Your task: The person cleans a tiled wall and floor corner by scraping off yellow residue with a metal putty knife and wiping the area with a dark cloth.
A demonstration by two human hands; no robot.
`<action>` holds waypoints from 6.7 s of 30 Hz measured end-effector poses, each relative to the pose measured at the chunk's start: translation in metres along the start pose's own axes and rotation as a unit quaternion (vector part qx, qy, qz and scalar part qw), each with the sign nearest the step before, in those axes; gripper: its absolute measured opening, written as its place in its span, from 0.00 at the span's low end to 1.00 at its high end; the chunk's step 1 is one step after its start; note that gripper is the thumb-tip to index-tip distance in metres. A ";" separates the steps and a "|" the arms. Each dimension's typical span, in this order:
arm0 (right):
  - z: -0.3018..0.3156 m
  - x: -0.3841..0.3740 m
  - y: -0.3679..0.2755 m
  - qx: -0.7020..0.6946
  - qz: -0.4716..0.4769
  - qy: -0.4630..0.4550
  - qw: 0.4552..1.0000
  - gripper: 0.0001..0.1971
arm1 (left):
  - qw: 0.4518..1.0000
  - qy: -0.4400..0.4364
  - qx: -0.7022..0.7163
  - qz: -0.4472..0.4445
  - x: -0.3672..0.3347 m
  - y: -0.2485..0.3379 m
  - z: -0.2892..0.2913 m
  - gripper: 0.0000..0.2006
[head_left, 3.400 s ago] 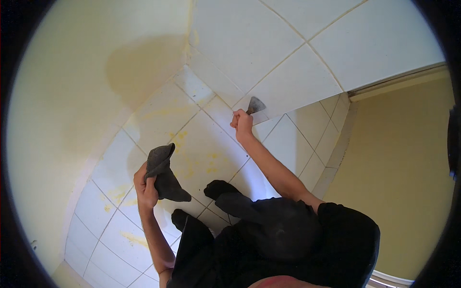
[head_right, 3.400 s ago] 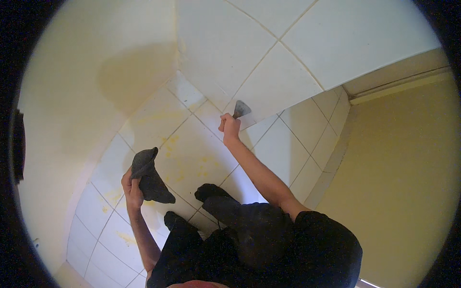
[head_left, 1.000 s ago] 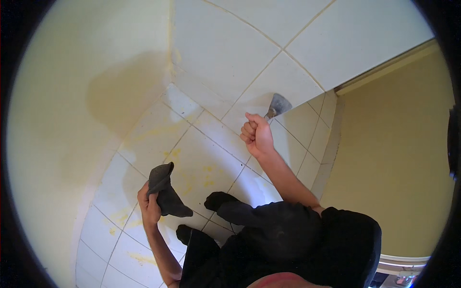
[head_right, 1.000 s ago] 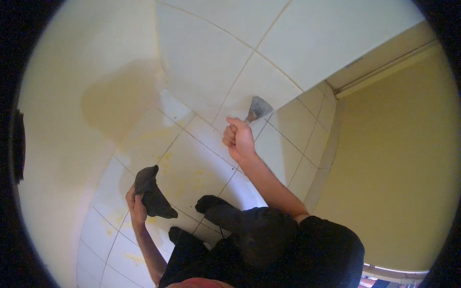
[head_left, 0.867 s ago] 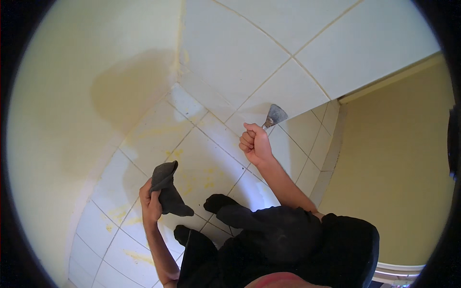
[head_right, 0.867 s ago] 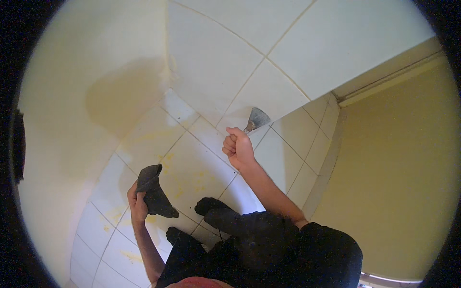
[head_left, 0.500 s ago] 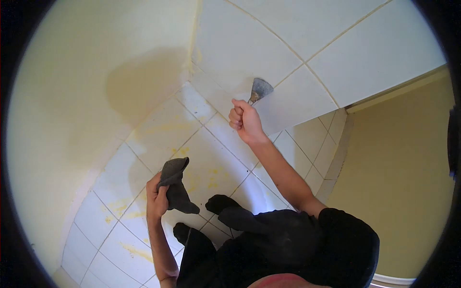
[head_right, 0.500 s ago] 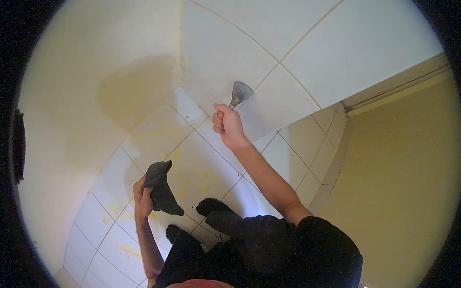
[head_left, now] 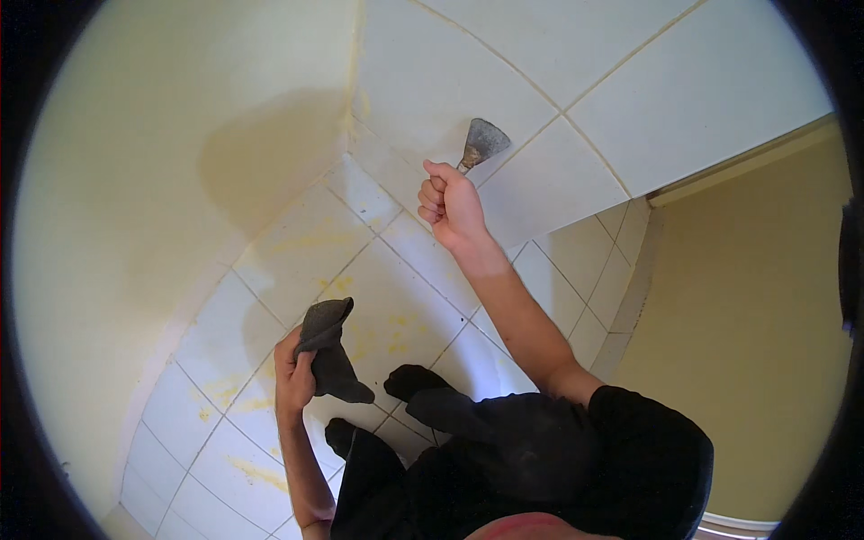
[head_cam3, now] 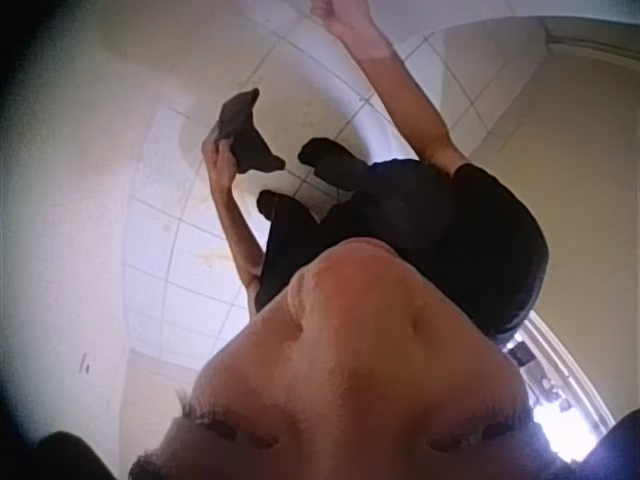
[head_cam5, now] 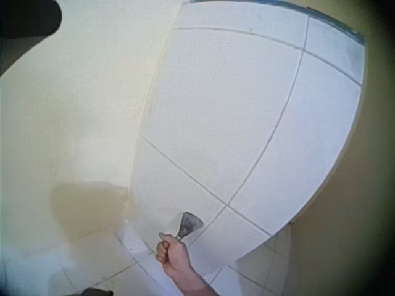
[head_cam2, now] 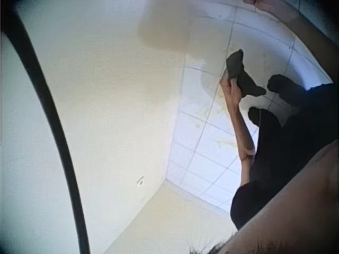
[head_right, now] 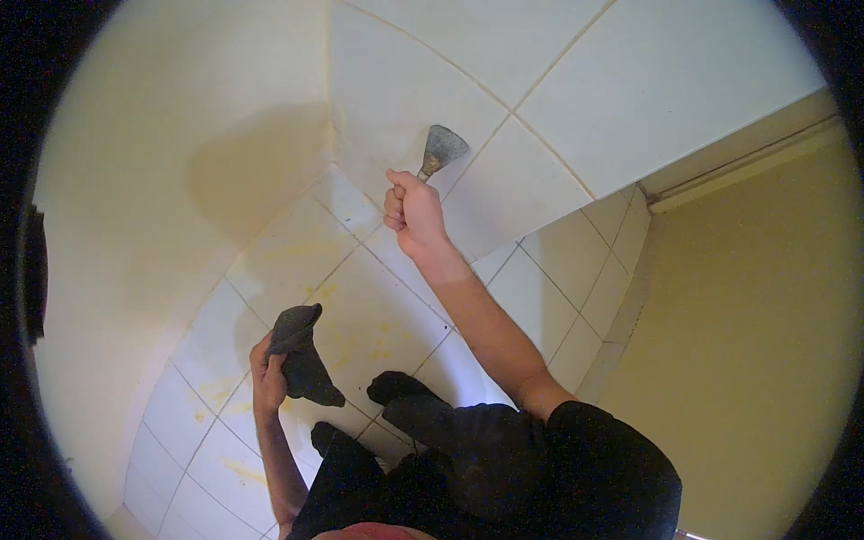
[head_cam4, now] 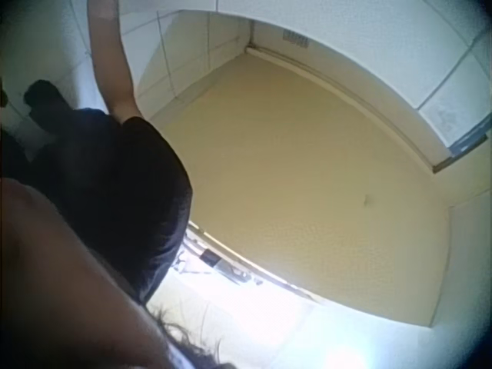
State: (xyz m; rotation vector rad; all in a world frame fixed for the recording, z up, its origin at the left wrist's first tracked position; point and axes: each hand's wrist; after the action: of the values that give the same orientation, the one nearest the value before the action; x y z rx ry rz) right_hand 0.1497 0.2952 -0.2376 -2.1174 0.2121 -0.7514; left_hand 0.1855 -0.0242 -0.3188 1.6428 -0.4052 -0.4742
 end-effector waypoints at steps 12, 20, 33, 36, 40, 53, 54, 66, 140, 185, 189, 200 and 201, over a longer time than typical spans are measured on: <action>0.006 0.000 -0.008 0.041 -0.018 0.051 0.998 0.26 | 1.000 0.017 -0.007 0.020 -0.004 -0.006 0.004 0.13; -0.003 0.005 -0.008 0.001 -0.032 0.015 0.999 0.26 | 1.000 0.009 -0.010 0.020 -0.002 -0.006 0.007 0.13; 0.002 0.004 -0.014 0.017 -0.061 0.006 0.998 0.26 | 1.000 0.004 -0.013 0.018 -0.004 -0.008 0.012 0.13; -0.010 0.011 -0.018 0.012 -0.039 -0.031 0.999 0.27 | 1.000 0.019 0.015 0.014 0.002 -0.014 0.009 0.13; -0.004 0.009 -0.017 0.016 -0.060 -0.022 0.998 0.28 | 1.000 0.011 -0.011 0.001 -0.001 -0.006 0.014 0.14; 0.002 0.000 -0.017 0.034 -0.051 -0.025 0.998 0.27 | 1.000 0.013 0.006 0.009 0.001 -0.011 0.008 0.15; 0.002 0.000 -0.017 0.026 -0.048 -0.047 0.997 0.26 | 1.000 0.012 0.008 0.010 0.001 -0.011 0.006 0.15; -0.005 0.005 -0.026 0.041 -0.065 -0.078 0.994 0.26 | 1.000 0.008 -0.004 -0.001 0.003 -0.005 0.009 0.14; 0.009 0.002 -0.009 0.026 -0.137 -0.066 0.988 0.26 | 1.000 -0.013 -0.017 0.016 -0.003 -0.010 0.007 0.14; 0.013 0.052 0.045 0.496 0.170 -0.161 0.836 0.08 | 0.942 0.120 0.233 0.209 -0.030 -0.016 0.001 0.17; -0.026 0.082 0.055 0.570 0.279 -0.232 0.737 0.11 | 0.887 0.084 0.355 0.282 -0.033 -0.013 0.012 0.19; -0.014 0.092 0.054 0.698 0.372 -0.181 0.585 0.17 | 0.857 0.035 0.421 0.294 -0.022 0.008 0.023 0.20; -0.015 0.092 0.055 0.709 0.377 -0.174 0.570 0.16 | 0.851 0.026 0.431 0.298 -0.018 0.004 0.027 0.20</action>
State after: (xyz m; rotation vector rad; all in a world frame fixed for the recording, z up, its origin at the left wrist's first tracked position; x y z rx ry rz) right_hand 0.2209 0.2147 -0.2334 -0.4030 0.1615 0.1560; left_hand 0.1558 -0.0376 -0.3161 2.2308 -1.1633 0.2882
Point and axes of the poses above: each hand's wrist, its own x-axis away from the middle knuckle, its own z-axis out of the back of the hand, y = z × x, and after that the axes turned 6 degrees about -z, right-handed
